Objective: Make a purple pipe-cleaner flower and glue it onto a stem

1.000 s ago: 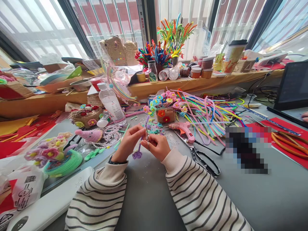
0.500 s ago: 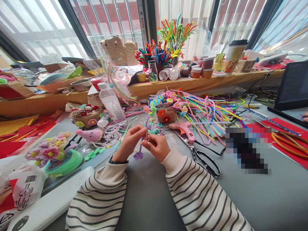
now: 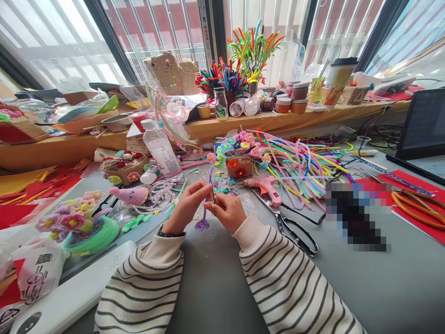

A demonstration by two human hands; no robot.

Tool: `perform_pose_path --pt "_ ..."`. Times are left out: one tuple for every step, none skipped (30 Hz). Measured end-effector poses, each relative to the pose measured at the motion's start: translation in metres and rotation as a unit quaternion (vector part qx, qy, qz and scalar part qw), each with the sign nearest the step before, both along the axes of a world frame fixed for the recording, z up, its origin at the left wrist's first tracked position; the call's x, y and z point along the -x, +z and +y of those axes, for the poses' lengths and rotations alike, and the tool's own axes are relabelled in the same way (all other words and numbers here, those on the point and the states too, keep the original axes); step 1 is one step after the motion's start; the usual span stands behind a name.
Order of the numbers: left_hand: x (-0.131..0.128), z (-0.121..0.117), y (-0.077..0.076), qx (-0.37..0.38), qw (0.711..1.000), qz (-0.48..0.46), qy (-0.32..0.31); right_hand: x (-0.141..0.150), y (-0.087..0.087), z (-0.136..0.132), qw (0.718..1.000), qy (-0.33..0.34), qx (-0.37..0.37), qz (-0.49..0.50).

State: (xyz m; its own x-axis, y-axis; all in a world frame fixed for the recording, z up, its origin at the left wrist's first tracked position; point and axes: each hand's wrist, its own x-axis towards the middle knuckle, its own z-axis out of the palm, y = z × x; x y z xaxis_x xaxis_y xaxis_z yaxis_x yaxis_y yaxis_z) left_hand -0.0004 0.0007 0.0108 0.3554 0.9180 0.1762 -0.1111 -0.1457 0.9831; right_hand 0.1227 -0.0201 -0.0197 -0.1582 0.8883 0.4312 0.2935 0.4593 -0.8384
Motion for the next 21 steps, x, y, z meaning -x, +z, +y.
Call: perform_pose_path --pt "0.0 0.0 0.0 -0.001 1.0 0.0 0.0 0.0001 -0.0001 -0.0001 1.0 -0.002 0.001 -0.001" --pt "-0.0001 0.0 0.0001 -0.002 1.0 0.001 -0.001 0.0 -0.0002 -0.0003 1.0 0.0 0.003 0.0" --pt "-0.0001 -0.0001 0.0004 -0.003 1.0 0.003 -0.003 -0.0001 0.0 -0.0005 1.0 0.005 0.006 0.002" --pt "-0.0002 -0.0003 0.0008 -0.003 1.0 0.006 -0.006 -0.0002 0.0002 -0.0008 1.0 0.012 0.01 0.005" --pt "-0.0004 -0.0006 0.0012 -0.003 1.0 0.01 -0.011 -0.0004 0.0005 -0.0011 1.0 0.022 0.013 0.008" --pt "-0.0005 -0.0009 0.0015 -0.002 1.0 0.014 -0.017 -0.0005 0.0009 -0.0013 0.999 0.031 0.016 0.011" --pt "-0.0006 -0.0012 0.0018 -0.002 1.0 0.018 -0.023 -0.0006 0.0013 -0.0014 0.999 0.037 0.018 0.014" --pt "-0.0008 -0.0014 0.0019 -0.001 0.999 0.021 -0.027 -0.0007 0.0015 -0.0014 0.999 0.04 0.019 0.017" --pt "-0.0009 -0.0015 0.0019 -0.002 0.999 0.022 -0.028 -0.0007 0.0016 -0.0013 0.999 0.04 0.02 0.019" --pt "-0.0009 -0.0014 0.0017 -0.001 0.999 0.021 -0.026 -0.0006 0.0015 -0.0011 0.999 0.036 0.019 0.019" --pt "-0.0009 -0.0013 0.0015 -0.001 1.0 0.019 -0.023 -0.0005 0.0012 -0.0008 0.999 0.03 0.016 0.017" --pt "-0.0009 -0.001 0.0013 0.0 1.0 0.016 -0.018 -0.0003 0.0008 -0.0005 1.0 0.023 0.012 0.012" --pt "-0.0009 -0.0007 0.0011 0.001 1.0 0.014 -0.012 -0.0002 0.0002 -0.0001 1.0 0.014 0.007 0.005" --pt "-0.0008 -0.0004 0.001 0.002 1.0 0.013 -0.006 -0.0001 -0.0004 0.0003 1.0 0.006 0.002 -0.002" --pt "-0.0006 -0.0001 0.0008 0.002 1.0 0.013 0.0 0.0 -0.001 0.0008 1.0 0.0 -0.002 -0.01" --pt "-0.0005 0.0002 0.0008 0.001 1.0 0.014 0.005 0.0 -0.0016 0.0012 1.0 -0.004 -0.004 -0.016" --pt "-0.0004 0.0005 0.0007 0.0 1.0 0.016 0.009 0.0001 -0.0021 0.0016 1.0 -0.007 -0.005 -0.02" --pt "-0.0002 0.0006 0.0006 -0.001 1.0 0.017 0.012 0.0002 -0.0025 0.002 1.0 -0.008 -0.005 -0.023" --pt "-0.0001 0.0007 0.0006 -0.001 1.0 0.016 0.012 0.0004 -0.0027 0.0022 1.0 -0.008 -0.004 -0.024" --pt "0.0 0.0008 0.0005 -0.002 1.0 0.016 0.013 0.0004 -0.0028 0.0024 1.0 -0.006 -0.001 -0.023" --pt "0.0 0.0007 0.0004 -0.003 1.0 0.014 0.012 0.0005 -0.0027 0.0024 1.0 -0.001 0.003 -0.019"
